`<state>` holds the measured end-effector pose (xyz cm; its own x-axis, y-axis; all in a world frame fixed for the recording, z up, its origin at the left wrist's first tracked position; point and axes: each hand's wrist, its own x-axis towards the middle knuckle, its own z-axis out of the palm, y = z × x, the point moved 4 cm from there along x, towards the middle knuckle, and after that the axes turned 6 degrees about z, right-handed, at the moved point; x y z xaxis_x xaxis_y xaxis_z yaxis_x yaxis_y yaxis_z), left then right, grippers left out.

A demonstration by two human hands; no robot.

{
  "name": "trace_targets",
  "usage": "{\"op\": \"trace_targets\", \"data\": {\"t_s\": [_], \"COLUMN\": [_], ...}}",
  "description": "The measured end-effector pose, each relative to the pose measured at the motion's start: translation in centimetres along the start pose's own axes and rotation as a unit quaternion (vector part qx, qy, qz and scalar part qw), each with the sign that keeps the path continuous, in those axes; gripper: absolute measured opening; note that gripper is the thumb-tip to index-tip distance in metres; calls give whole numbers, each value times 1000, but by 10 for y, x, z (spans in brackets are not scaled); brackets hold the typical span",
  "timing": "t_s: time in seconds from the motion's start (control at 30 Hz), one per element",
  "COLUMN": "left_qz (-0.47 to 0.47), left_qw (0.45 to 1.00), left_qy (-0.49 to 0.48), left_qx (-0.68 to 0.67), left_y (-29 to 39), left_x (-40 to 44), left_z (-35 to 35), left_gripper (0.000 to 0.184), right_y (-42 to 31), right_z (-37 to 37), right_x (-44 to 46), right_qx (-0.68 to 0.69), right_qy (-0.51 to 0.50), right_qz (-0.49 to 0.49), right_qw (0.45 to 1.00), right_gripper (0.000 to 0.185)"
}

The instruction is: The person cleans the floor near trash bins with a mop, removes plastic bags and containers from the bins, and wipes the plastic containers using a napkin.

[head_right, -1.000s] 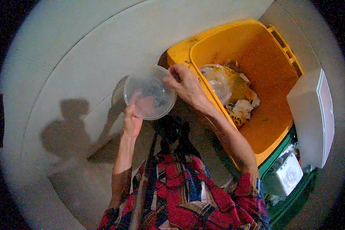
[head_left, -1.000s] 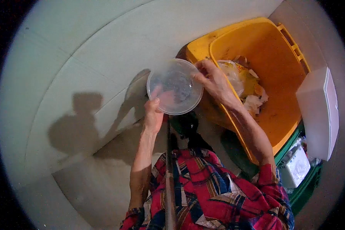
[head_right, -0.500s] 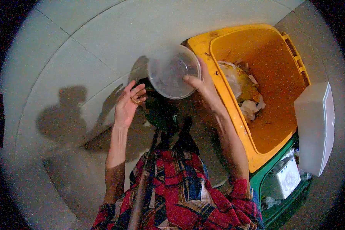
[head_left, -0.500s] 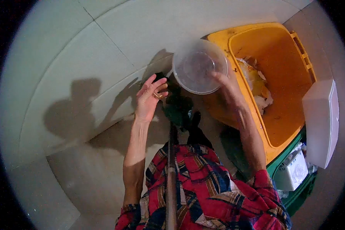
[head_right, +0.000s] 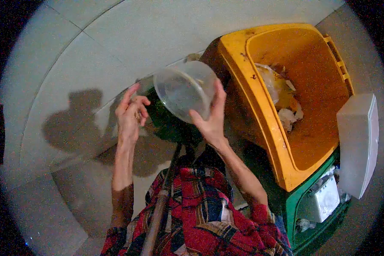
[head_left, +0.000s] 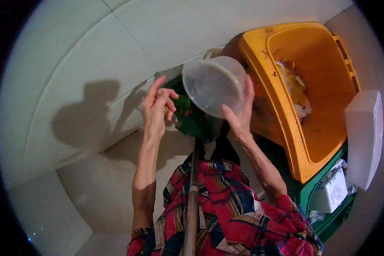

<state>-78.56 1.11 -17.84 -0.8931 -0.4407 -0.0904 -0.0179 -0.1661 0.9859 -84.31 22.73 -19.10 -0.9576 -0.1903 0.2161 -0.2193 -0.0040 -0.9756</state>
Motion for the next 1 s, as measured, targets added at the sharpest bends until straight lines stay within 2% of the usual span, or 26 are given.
{"op": "trace_targets", "data": {"t_s": [0.1, 0.13, 0.17, 0.23, 0.33, 0.4, 0.47, 0.53, 0.63, 0.7, 0.8, 0.83, 0.87, 0.9, 0.93, 0.97, 1.0], "left_qz": [44, 36, 26, 5, -15, -27, -41, -17, 37, 47, 19, 7, -5, -14, -20, -33, -47], "left_qw": [999, 999, 999, 999, 995, 990, 985, 986, 987, 991, 1000, 1000, 999, 997, 995, 995, 995], "left_qy": [5, -4, -12, -38, -99, -140, -166, -161, -151, -120, -6, 17, 44, 58, 73, 73, 74], "left_qx": [-22, -24, -23, -16, -3, -15, -20, -46, -26, -25, 0, 13, 27, 44, 61, 56, 51], "left_y": [14, 10, 6, -1, -15, -14, -7, 3, 21, 27, 18, 13, 14, 17, 26, 27, 28], "left_x": [-7, -8, -11, -18, -32, -39, -46, -49, -51, -54, -54, -51, -48, -46, -45, -44, -44], "left_z": [-3, -4, -5, -5, 6, 17, 26, 31, 32, 25, 1, -4, -5, 0, 11, 19, 26], "left_gripper": [34, 33, 33, 33, 34, 34, 36, 36, 39, 41, 42, 41, 41, 40, 39, 38, 37], "right_y": [33, 51, 61, 75, 88, 119, 177, 223, 217, 179, 102, 68, 40, 13, -4, -3, -60], "right_z": [29, 35, 44, 61, 98, 126, 148, 158, 148, 151, 108, 86, 70, 43, 17, -16, -61], "right_x": [9, 11, 12, 9, 7, 6, -7, -19, -36, -22, 18, 36, 55, 73, 93, 114, 132], "right_qx": [-152, -217, -257, -333, -454, -441, -460, -486, -491, -515, -449, -453, -430, -421, -380, -277, -210], "right_qy": [-32, -71, -138, -265, -471, -551, -565, -503, -426, -613, -610, -569, -579, -581, -590, -545, -560], "right_qz": [81, 61, 83, 126, 106, 116, 17, -33, 34, 35, -18, -12, -84, -99, -46, -57, 56], "right_qw": [985, 972, 953, 896, 748, 698, 684, 714, 759, 598, 653, 686, 688, 689, 711, 789, 800], "right_gripper": [85, 85, 85, 87, 85, 80, 74, 69, 61, 47, 28, 19, 19, 22, 26, 31, 34]}}
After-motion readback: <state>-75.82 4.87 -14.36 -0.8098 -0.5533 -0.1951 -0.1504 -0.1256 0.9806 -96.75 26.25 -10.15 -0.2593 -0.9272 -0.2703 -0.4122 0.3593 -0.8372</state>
